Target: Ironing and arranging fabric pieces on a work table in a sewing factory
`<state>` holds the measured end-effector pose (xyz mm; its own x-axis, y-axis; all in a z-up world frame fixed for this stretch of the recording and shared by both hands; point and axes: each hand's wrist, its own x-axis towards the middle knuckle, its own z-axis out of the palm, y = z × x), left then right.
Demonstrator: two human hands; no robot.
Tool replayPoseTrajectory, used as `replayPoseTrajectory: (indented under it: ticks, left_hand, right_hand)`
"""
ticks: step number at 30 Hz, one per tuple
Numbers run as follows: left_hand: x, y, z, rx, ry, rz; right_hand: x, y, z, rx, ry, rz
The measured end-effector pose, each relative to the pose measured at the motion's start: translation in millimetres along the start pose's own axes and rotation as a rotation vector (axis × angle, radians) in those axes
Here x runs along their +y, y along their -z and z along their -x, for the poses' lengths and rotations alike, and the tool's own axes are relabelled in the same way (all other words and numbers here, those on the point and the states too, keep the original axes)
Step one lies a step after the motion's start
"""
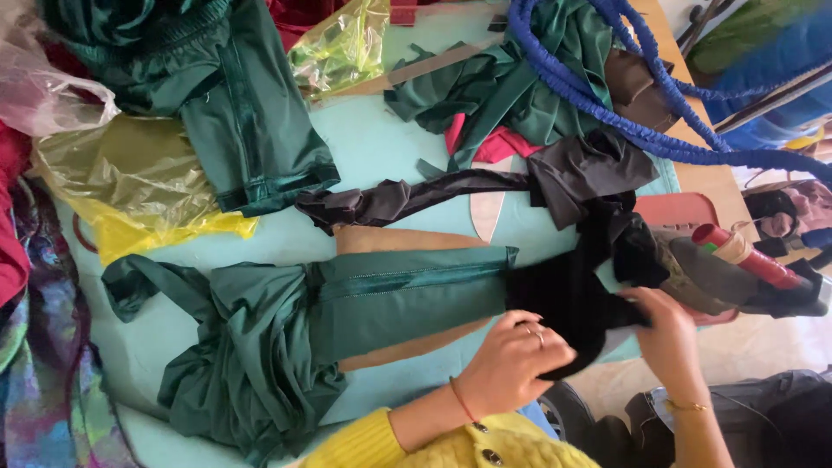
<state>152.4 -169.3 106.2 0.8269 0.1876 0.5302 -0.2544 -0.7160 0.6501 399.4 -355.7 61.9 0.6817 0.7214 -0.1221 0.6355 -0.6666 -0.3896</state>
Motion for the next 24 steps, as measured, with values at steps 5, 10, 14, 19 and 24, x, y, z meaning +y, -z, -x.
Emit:
replayPoseTrajectory:
  ticks: [5, 10, 14, 19, 24]
  left_hand:
    - [18.8, -5.0, 12.8, 0.018, -0.017, 0.298]
    - [32.9, 32.5, 22.6, -0.034, 0.321, 0.594]
    - [21.4, 53.3, 58.6, 0.164, 0.676, 0.488]
    - [-31.2, 84.1, 111.1, 0.442, 0.825, 0.066]
    - [-66.0, 92.2, 134.4, 0.473, 0.853, -0.439]
  right_hand:
    - [9.7, 34.2, 36.9, 0.454, 0.134, -0.384]
    - [7.6, 35.8, 31.3, 0.85, 0.145, -0.738]
    - [12.5, 9.5, 1.2, 0.853, 0.134, -0.325]
    - [-99.4, -41.8, -83.5, 0.441, 0.258, -0.37]
    - [-141.6, -97.9, -130.7, 0.325, 0.499, -0.082]
